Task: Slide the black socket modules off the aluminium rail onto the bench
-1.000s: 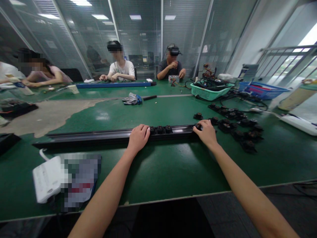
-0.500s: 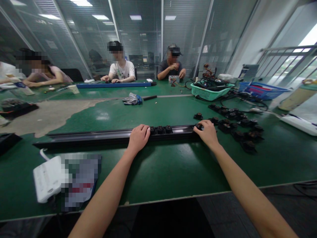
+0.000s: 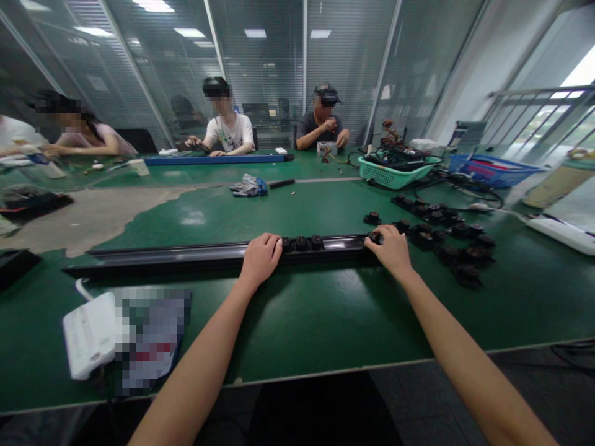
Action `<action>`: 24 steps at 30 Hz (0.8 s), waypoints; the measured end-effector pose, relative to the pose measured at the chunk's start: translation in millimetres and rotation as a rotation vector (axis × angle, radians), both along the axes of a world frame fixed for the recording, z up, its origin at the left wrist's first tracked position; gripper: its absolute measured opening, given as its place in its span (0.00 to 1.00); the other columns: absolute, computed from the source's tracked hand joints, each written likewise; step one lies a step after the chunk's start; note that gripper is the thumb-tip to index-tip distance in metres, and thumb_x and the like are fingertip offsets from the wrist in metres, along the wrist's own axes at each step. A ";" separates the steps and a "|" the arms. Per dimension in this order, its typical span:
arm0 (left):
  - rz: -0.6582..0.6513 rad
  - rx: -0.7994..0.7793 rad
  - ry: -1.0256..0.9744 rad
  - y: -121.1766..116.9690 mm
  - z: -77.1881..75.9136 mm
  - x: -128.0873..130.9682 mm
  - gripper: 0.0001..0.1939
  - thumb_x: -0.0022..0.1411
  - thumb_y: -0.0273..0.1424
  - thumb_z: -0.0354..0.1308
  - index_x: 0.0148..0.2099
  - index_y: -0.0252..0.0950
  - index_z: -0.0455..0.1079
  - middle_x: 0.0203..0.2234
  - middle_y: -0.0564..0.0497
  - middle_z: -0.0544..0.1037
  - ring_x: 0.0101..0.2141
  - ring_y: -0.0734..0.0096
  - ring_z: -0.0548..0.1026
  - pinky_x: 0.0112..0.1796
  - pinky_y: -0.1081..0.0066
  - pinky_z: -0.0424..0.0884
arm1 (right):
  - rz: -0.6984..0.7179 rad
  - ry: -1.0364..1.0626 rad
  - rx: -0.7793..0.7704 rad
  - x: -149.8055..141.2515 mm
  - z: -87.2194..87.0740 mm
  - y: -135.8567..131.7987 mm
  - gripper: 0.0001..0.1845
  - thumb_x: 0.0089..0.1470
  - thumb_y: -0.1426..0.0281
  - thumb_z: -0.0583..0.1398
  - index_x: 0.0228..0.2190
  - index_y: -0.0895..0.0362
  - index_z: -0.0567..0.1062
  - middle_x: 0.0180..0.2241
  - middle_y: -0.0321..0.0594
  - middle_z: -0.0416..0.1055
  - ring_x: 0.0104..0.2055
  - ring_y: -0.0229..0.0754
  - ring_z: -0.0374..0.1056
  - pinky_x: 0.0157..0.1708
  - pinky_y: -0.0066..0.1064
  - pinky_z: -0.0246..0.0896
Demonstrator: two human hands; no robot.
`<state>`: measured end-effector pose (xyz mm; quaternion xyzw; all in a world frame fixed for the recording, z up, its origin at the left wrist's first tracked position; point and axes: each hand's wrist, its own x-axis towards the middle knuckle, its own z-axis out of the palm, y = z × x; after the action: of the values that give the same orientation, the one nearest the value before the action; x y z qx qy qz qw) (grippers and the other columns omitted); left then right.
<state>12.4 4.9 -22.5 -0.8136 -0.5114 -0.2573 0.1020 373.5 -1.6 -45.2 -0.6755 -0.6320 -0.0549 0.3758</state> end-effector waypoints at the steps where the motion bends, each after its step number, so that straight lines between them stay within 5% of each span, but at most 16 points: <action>1: 0.002 0.002 0.002 0.0 0.0 -0.1 0.20 0.75 0.37 0.40 0.49 0.37 0.72 0.44 0.44 0.77 0.44 0.60 0.75 0.47 0.62 0.68 | -0.004 0.003 -0.003 0.7 -0.3 0.3 0.16 0.53 0.58 0.58 0.36 0.57 0.76 0.46 0.49 0.72 0.48 0.54 0.68 0.59 0.63 0.50; 11: 0.000 0.006 -0.005 -0.1 -0.8 -0.2 0.20 0.75 0.37 0.39 0.48 0.38 0.72 0.43 0.45 0.77 0.44 0.61 0.75 0.47 0.62 0.68 | -0.011 0.002 0.000 6.8 -0.9 2.6 0.15 0.52 0.59 0.58 0.35 0.57 0.75 0.45 0.48 0.72 0.48 0.53 0.68 0.61 0.65 0.47; 24: -0.006 0.005 -0.013 0.3 -1.4 -0.9 0.20 0.75 0.37 0.39 0.49 0.38 0.72 0.44 0.45 0.77 0.44 0.60 0.74 0.48 0.62 0.68 | -0.003 0.003 0.049 16.4 -5.1 6.6 0.12 0.50 0.60 0.59 0.31 0.56 0.75 0.40 0.46 0.73 0.44 0.50 0.68 0.64 0.53 0.50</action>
<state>11.5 5.2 -23.9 -0.8132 -0.5087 -0.2642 0.1002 389.9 5.0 -50.3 -0.6674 -0.6287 -0.0697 0.3930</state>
